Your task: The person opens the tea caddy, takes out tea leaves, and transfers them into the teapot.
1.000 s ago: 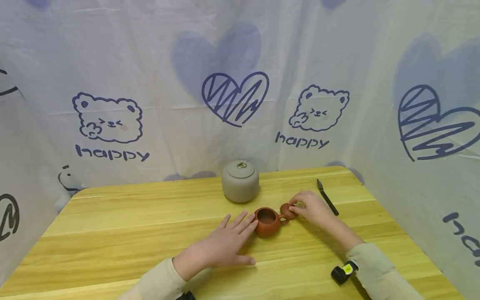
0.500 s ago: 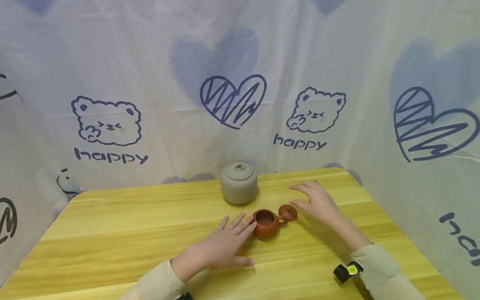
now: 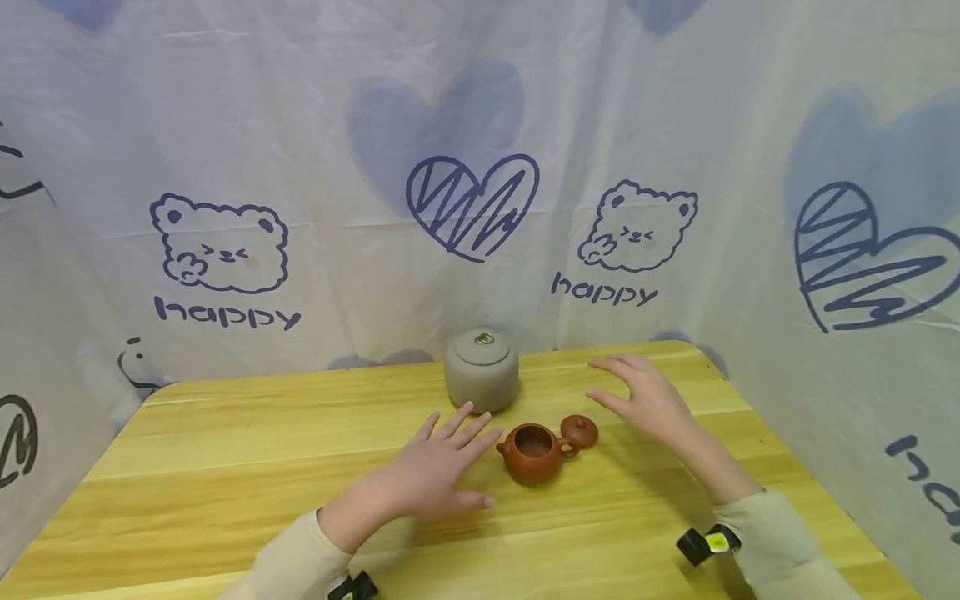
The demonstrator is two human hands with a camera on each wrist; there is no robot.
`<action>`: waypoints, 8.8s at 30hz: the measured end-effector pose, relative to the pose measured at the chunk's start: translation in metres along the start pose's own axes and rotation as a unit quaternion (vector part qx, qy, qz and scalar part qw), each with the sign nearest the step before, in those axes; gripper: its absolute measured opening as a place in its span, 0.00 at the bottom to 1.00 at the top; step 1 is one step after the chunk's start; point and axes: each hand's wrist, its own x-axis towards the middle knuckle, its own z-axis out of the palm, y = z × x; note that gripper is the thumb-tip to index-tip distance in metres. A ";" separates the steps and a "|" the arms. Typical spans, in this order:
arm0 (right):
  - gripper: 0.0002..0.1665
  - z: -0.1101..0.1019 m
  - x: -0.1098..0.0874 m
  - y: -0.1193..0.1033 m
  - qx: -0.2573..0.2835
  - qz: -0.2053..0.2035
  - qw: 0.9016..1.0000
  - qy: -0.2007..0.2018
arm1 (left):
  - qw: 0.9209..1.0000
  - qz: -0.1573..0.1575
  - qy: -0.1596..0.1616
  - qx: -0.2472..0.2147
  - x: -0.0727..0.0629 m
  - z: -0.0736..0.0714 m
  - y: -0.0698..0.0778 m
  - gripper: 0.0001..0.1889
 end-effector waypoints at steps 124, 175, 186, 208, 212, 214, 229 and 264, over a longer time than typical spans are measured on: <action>0.53 0.059 0.102 -0.042 -0.111 -0.071 0.976 -0.176 | 0.945 -0.206 0.255 -0.001 0.035 -0.002 -0.161 0.47; 0.51 0.060 0.100 -0.044 -0.136 -0.066 0.972 -0.181 | 0.965 -0.233 0.119 -0.023 0.017 0.004 -0.156 0.52; 0.50 0.042 0.087 -0.038 -0.111 -0.068 0.978 -0.163 | 0.966 -0.183 0.180 -0.021 0.009 -0.016 -0.133 0.45; 0.44 -0.006 0.031 0.007 -0.087 -0.005 0.990 -0.110 | 0.973 -0.140 0.180 -0.037 0.054 -0.041 -0.077 0.49; 0.42 -0.007 0.018 0.017 -0.085 0.018 0.992 -0.091 | 0.974 -0.145 0.170 -0.048 0.067 -0.039 -0.075 0.48; 0.41 -0.007 0.011 0.022 -0.086 0.034 0.993 -0.080 | 0.973 -0.148 0.170 -0.056 0.072 -0.036 -0.075 0.48; 0.37 0.002 -0.033 0.045 -0.088 0.142 0.986 0.024 | 0.966 -0.186 0.161 -0.085 0.106 -0.013 -0.081 0.55; 0.23 0.027 -0.056 0.098 0.056 0.293 0.954 -0.013 | 0.947 -0.198 0.190 -0.169 0.115 0.004 -0.084 0.58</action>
